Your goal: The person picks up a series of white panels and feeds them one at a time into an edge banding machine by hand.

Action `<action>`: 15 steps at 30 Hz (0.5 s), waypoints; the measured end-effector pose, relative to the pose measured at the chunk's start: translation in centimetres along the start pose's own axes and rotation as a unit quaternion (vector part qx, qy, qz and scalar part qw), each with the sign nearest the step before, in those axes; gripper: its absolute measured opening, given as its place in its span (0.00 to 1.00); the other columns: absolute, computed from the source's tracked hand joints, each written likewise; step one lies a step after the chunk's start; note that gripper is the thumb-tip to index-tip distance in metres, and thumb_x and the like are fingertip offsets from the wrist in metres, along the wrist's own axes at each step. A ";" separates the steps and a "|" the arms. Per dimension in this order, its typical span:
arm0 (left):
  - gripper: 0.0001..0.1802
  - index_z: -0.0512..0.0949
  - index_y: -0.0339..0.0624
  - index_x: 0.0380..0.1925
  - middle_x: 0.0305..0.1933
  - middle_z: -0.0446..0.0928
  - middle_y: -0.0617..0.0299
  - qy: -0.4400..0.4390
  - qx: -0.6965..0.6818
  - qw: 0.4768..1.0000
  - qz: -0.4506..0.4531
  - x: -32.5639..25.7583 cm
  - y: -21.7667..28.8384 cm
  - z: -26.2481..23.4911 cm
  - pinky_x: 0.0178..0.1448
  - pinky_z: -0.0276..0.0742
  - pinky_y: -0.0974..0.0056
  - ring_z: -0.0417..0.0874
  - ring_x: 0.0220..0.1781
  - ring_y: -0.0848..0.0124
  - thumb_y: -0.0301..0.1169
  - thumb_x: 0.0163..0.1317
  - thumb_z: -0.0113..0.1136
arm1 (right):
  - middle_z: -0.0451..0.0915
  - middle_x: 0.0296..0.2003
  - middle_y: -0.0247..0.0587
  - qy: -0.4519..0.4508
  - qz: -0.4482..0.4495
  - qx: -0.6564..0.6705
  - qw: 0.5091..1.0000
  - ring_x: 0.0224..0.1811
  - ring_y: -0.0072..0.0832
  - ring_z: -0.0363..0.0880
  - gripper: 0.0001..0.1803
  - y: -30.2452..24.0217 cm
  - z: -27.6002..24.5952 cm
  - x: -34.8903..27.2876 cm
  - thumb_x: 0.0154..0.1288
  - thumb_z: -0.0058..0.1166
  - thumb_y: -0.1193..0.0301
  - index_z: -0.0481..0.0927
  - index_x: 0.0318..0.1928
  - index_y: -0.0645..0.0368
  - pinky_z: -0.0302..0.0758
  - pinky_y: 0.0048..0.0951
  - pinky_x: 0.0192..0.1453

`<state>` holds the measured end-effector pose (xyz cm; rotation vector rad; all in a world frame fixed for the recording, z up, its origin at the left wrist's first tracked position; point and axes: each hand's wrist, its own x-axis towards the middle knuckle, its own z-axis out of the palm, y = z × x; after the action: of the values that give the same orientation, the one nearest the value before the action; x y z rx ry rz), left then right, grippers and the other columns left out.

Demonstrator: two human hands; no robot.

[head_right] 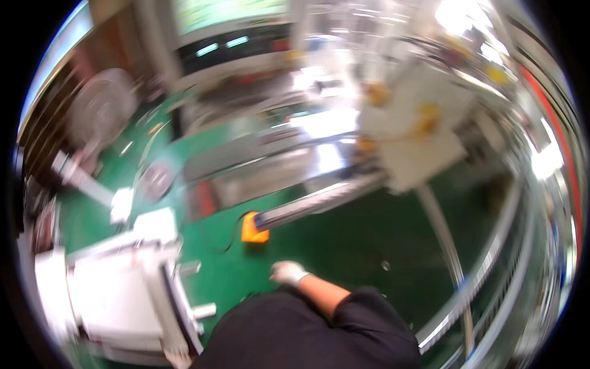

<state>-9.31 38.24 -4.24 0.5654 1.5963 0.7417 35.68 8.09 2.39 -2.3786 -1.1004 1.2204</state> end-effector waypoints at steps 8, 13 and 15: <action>0.25 0.73 0.42 0.48 0.40 0.73 0.62 0.106 -0.132 0.984 0.054 1.8 2.0 -6.4 0.40 0.76 0.59 0.77 0.40 0.67 0.52 0.64 0.56 | 0.84 0.43 0.43 0.008 -0.059 0.098 0.993 0.47 0.35 0.83 0.22 -6.5 4.4 1.1 0.60 0.66 0.62 0.80 0.51 0.59 0.77 0.31 0.52; 0.22 0.72 0.45 0.46 0.33 0.71 0.64 0.152 -0.080 0.985 0.003 -1.0 2.1 -5.2 0.31 0.77 0.67 0.76 0.30 0.71 0.50 0.64 0.61 | 0.84 0.43 0.45 -0.049 -0.116 0.033 0.991 0.47 0.36 0.83 0.23 -6.7 8.2 1.1 0.61 0.64 0.58 0.80 0.51 0.60 0.77 0.32 0.53; 0.25 0.68 0.46 0.52 0.39 0.72 0.60 0.106 -0.080 0.990 -0.050 -1.8 3.1 -5.9 0.36 0.79 0.63 0.78 0.37 0.64 0.50 0.65 0.60 | 0.84 0.44 0.45 -0.079 -0.107 0.049 0.990 0.47 0.36 0.83 0.23 -7.5 9.4 0.9 0.61 0.63 0.58 0.80 0.51 0.60 0.77 0.32 0.53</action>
<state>-14.99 38.19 -0.36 0.2937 1.7270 0.8672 24.91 12.79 -0.03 -2.0603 -1.2748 1.3689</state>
